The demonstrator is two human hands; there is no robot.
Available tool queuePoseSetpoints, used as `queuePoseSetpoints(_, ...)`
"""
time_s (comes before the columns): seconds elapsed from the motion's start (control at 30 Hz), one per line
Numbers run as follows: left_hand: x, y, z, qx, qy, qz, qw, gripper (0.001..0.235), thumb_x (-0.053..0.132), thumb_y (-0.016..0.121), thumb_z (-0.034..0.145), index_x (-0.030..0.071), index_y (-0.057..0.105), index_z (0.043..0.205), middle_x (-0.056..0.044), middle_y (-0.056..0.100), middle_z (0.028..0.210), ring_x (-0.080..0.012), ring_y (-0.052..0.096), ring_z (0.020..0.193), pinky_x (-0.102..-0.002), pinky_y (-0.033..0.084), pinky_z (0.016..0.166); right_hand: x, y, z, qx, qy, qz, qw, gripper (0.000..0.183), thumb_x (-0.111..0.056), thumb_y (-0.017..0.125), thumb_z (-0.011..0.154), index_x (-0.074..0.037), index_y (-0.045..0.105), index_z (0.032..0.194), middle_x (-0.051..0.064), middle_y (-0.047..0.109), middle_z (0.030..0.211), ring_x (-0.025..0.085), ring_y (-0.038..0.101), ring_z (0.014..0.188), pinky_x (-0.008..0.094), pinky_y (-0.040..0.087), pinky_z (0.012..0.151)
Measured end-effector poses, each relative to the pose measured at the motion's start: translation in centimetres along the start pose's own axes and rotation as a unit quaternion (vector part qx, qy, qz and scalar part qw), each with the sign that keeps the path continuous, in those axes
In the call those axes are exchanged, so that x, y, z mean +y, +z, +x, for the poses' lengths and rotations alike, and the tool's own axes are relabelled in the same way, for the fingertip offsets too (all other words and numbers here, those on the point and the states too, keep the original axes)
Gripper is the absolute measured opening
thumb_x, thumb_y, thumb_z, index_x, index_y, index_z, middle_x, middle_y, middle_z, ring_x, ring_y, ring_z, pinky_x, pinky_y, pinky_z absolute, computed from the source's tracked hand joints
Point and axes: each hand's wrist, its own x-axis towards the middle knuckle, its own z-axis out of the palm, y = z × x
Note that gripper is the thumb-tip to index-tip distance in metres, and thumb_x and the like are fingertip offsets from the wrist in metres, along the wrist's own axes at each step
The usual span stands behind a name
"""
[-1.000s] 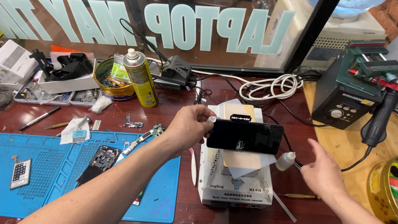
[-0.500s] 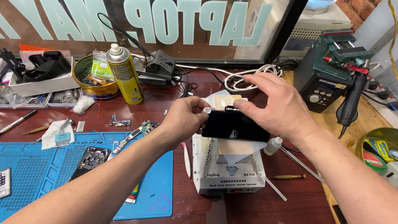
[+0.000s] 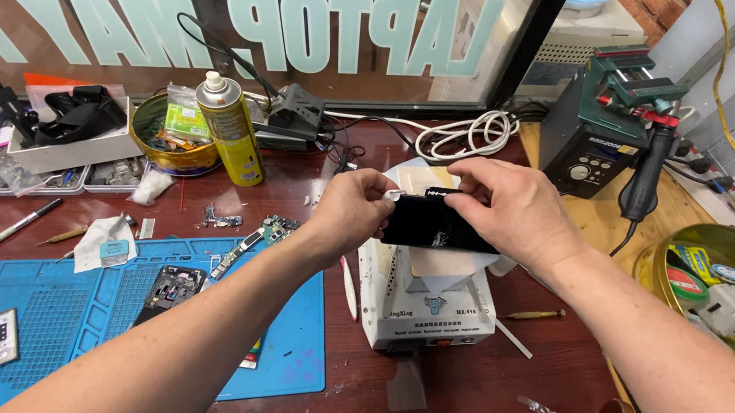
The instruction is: The person applies adhesive from a small bottle to the edges of a black smartphone screen and wipes the surface with a white cloth. The person repeatedly applies adhesive and wipes the screen edges throughout the clip.
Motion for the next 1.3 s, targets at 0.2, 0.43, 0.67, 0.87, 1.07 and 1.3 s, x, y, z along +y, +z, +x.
queuePoseSetpoints(0.2, 0.2, -0.1, -0.3, -0.001, 0.001, -0.002, 1.0, 0.017, 0.002, 0.062, 0.093, -0.001, 0.068, 0.109, -0.005, 0.072, 0.089, -0.0103, 0.066, 0.071, -0.028, 0.058, 0.063, 0.3, 0.9, -0.2, 0.011, -0.045, -0.059, 0.997, 0.022, -0.02, 0.077, 0.082, -0.008, 0.077, 0.1, 0.01, 0.073, 0.092, 0.03, 0.071, 0.083, 0.04, 0.056, 0.075)
queuePoseSetpoints(0.43, -0.9, 0.0, 0.1, 0.025, -0.012, -0.096, 0.995, 0.016, 0.004, 0.064, 0.095, -0.002, 0.069, 0.108, -0.007, 0.072, 0.087, -0.0121, 0.065, 0.069, -0.029, 0.058, 0.062, 0.3, 1.3, -0.2, 0.004, -0.048, -0.065, 0.997, 0.012, -0.017, 0.074, 0.084, -0.008, 0.076, 0.091, 0.009, 0.071, 0.09, 0.031, 0.069, 0.086, 0.041, 0.055, 0.078)
queuePoseSetpoints(0.67, -2.2, -0.3, 0.0, 0.025, -0.016, -0.157, 0.987, 0.018, 0.005, 0.068, 0.094, -0.005, 0.07, 0.109, -0.009, 0.073, 0.087, -0.0139, 0.069, 0.071, -0.028, 0.062, 0.065, 0.1, 1.7, -0.8, 0.036, -0.059, -0.055, 0.996, 0.011, -0.016, 0.074, 0.083, -0.006, 0.075, 0.089, 0.009, 0.07, 0.088, 0.03, 0.069, 0.088, 0.041, 0.055, 0.079)
queuePoseSetpoints(0.87, -1.9, -0.6, -0.4, 0.005, 0.002, -0.09, 0.996, 0.019, 0.004, 0.067, 0.093, -0.003, 0.071, 0.11, -0.007, 0.075, 0.087, -0.0121, 0.068, 0.071, -0.027, 0.06, 0.065, 0.1, 1.4, -0.5, 0.02, -0.044, -0.037, 0.998, 0.01, -0.015, 0.073, 0.083, -0.007, 0.076, 0.088, 0.008, 0.072, 0.089, 0.029, 0.07, 0.087, 0.04, 0.056, 0.078)
queuePoseSetpoints(1.07, -2.0, -0.4, -0.7, -0.005, 0.043, -0.074, 0.996, 0.017, 0.004, 0.065, 0.095, -0.003, 0.071, 0.109, -0.006, 0.074, 0.086, -0.0099, 0.068, 0.072, -0.026, 0.058, 0.066, 0.7, 1.5, -0.3, -0.005, 0.004, 0.022, 1.0, 0.015, -0.018, 0.074, 0.082, -0.006, 0.076, 0.09, 0.008, 0.074, 0.088, 0.025, 0.073, 0.079, 0.036, 0.057, 0.072)
queuePoseSetpoints(1.3, -1.9, -0.2, -0.9, -0.005, 0.053, -0.059, 0.997, 0.016, 0.005, 0.064, 0.096, -0.002, 0.071, 0.109, -0.006, 0.074, 0.086, -0.0088, 0.066, 0.071, -0.026, 0.056, 0.064, 1.5, 1.2, 1.8, -0.13, 0.136, 0.043, 0.981, 0.019, -0.022, 0.079, 0.08, -0.006, 0.075, 0.089, 0.009, 0.075, 0.078, 0.022, 0.072, 0.073, 0.036, 0.056, 0.069)
